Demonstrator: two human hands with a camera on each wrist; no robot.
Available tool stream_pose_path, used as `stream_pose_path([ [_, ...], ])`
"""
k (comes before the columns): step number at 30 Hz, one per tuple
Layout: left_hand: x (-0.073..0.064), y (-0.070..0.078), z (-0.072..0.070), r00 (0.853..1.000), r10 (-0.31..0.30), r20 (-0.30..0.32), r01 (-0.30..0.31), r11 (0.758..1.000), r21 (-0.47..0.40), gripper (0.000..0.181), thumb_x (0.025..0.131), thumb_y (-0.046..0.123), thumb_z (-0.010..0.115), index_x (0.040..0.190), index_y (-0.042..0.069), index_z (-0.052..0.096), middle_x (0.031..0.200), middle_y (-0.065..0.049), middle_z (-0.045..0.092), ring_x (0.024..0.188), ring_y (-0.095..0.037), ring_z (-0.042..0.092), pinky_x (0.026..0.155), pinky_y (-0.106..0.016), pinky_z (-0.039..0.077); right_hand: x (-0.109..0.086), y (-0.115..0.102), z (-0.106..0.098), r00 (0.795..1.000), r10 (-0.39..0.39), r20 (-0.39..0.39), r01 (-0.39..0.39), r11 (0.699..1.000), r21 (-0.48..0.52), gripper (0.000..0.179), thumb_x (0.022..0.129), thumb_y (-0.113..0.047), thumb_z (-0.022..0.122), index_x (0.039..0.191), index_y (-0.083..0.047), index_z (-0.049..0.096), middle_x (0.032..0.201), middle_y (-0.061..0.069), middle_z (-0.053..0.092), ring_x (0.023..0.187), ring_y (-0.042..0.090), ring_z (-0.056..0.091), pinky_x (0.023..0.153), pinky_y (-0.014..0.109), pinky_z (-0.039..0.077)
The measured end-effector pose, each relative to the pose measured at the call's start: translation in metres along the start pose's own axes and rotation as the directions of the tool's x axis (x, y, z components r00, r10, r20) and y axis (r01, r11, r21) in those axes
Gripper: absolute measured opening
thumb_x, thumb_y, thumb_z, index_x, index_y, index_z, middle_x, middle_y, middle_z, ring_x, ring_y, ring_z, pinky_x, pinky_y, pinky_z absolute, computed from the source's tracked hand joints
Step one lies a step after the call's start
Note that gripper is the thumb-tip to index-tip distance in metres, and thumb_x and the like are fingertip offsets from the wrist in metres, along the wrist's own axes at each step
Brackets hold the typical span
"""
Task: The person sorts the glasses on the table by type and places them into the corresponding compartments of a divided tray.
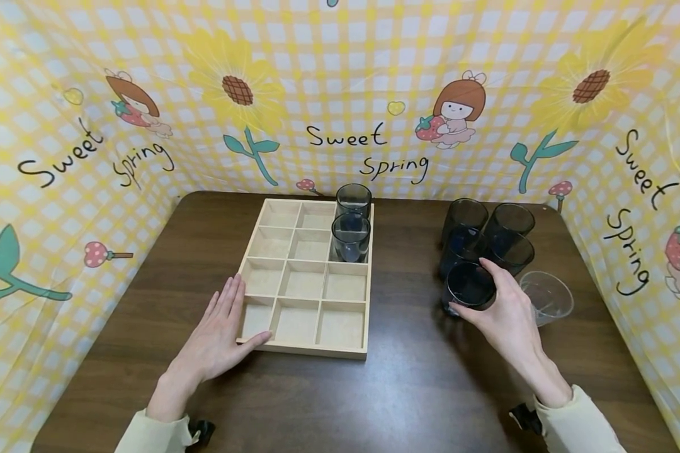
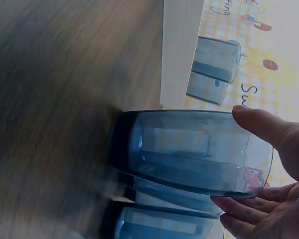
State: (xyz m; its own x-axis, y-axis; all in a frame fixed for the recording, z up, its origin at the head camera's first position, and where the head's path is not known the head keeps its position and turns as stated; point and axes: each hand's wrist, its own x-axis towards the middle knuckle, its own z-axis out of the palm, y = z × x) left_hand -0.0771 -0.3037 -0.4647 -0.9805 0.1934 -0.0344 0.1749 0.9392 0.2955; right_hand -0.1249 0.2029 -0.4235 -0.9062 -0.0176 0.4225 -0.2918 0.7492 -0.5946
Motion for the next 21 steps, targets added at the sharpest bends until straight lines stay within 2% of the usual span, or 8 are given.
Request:
stream_pose_path([
  [10, -0.0003, 0.0001, 0.0012, 1.0, -0.008, -0.003, 0.008, 1.0, 0.013, 0.118, 0.103, 0.069, 0.063, 0.175, -0.002, 0.002, 0.186, -0.022, 0.001, 0.174, -0.043, 0.006, 0.142, -0.058, 0.009, -0.0003, -0.0009, 0.0074, 0.999, 0.029, 0.025, -0.029, 0.999, 0.032, 0.093, 0.071, -0.019, 0.105, 0.15, 0.0, 0.06, 0.136, 0.029, 0.07, 0.124, 0.05, 0.069, 0.099, 0.068, 0.056],
  [21, 0.0001, 0.0001, 0.0012, 1.0, -0.011, 0.001, 0.011, 1.0, 0.007, 0.118, 0.103, 0.069, 0.063, 0.175, -0.001, 0.001, 0.186, -0.022, 0.0, 0.174, -0.043, 0.006, 0.143, -0.057, 0.008, -0.0032, 0.0015, 0.0104, 0.997, 0.078, 0.02, -0.079, 0.994, 0.07, 0.095, 0.074, -0.017, 0.103, 0.155, -0.001, 0.056, 0.147, 0.029, 0.065, 0.133, 0.05, 0.064, 0.106, 0.068, 0.051],
])
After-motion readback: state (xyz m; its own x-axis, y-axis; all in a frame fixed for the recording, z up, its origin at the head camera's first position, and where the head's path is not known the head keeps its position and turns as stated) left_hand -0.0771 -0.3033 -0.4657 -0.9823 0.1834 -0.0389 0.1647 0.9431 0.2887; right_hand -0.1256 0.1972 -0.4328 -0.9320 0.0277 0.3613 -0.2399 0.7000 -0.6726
